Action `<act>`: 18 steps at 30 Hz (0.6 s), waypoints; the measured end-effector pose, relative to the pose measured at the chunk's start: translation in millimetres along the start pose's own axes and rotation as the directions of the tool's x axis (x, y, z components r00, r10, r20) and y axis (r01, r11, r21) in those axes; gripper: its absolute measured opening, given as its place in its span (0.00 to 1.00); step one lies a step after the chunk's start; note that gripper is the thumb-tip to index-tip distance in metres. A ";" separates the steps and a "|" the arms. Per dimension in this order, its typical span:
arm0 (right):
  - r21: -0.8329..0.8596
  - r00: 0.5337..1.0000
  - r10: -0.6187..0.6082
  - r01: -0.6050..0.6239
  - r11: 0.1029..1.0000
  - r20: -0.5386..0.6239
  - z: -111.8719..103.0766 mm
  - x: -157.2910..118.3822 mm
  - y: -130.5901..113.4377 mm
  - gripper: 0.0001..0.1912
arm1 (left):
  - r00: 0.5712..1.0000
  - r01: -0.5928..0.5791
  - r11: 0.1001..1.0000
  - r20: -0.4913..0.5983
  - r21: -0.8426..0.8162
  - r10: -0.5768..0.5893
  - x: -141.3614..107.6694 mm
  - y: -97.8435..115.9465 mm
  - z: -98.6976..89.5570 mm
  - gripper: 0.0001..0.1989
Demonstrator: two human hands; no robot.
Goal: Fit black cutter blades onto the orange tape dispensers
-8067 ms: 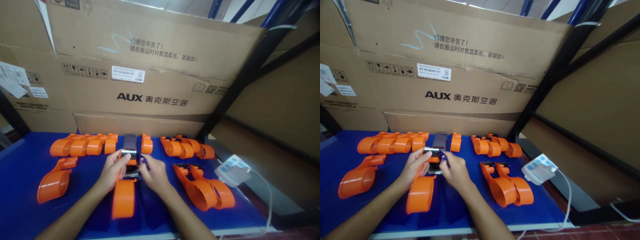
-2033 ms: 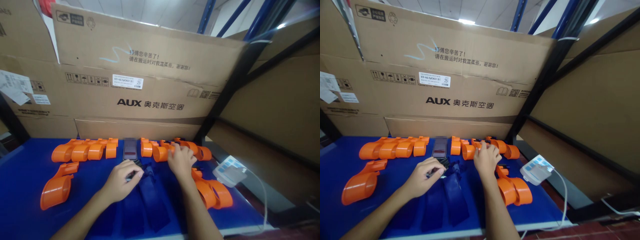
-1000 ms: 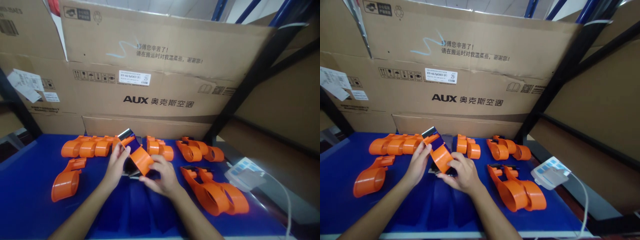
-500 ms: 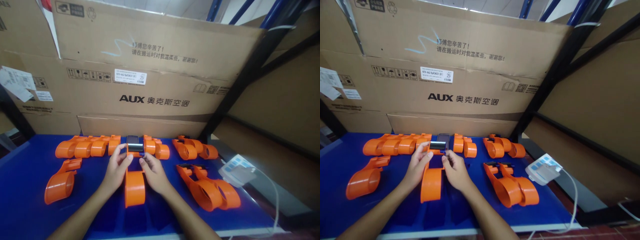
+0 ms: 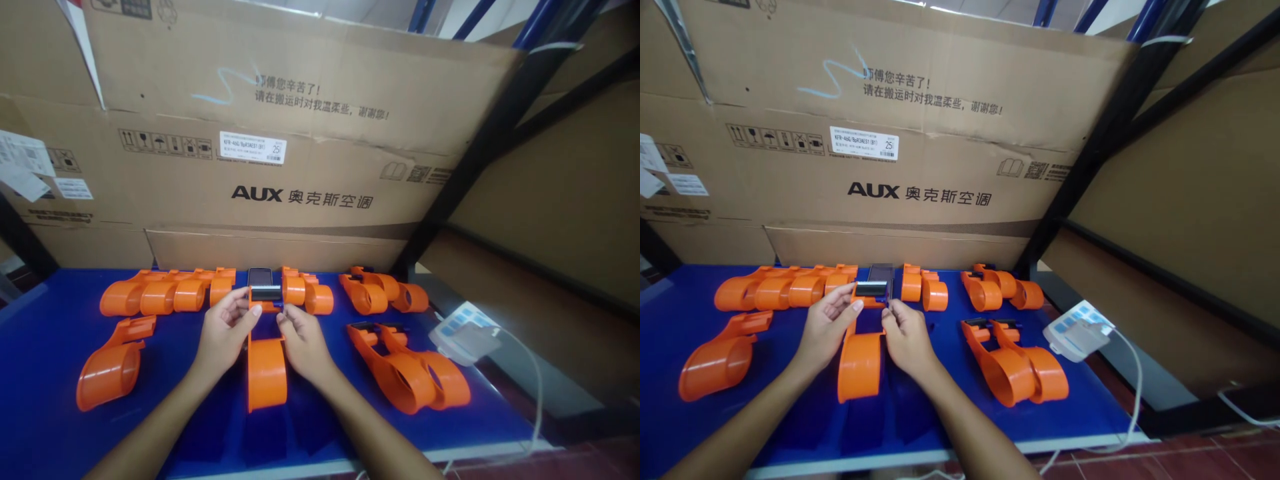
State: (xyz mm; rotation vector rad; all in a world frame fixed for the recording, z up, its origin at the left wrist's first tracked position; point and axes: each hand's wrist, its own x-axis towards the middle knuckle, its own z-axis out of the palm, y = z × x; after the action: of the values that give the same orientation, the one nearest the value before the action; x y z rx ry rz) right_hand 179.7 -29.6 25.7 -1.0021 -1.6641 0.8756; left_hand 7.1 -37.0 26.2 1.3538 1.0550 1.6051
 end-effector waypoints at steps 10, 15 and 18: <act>0.151 0.994 0.059 -0.073 0.986 0.095 1.6 5.5 1.9 0.15 | 0.997 0.045 0.990 -0.050 -0.134 -0.052 1.5 6.5 1.6 0.20; 0.090 0.987 0.083 -0.096 0.991 0.137 0.2 4.1 7.0 0.14 | 0.961 0.219 0.863 -0.050 -0.455 -0.271 7.8 4.3 -6.3 0.15; 0.020 0.983 0.108 -0.112 0.993 0.147 -6.2 2.3 2.9 0.06 | 0.935 0.204 0.771 -0.114 -0.603 -0.336 17.4 0.9 -15.9 0.18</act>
State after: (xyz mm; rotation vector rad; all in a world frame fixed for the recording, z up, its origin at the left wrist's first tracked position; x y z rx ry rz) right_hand 185.9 -25.8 25.7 -1.0398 -1.7259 1.0649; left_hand -11.1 -23.0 31.7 0.5894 0.7342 1.6852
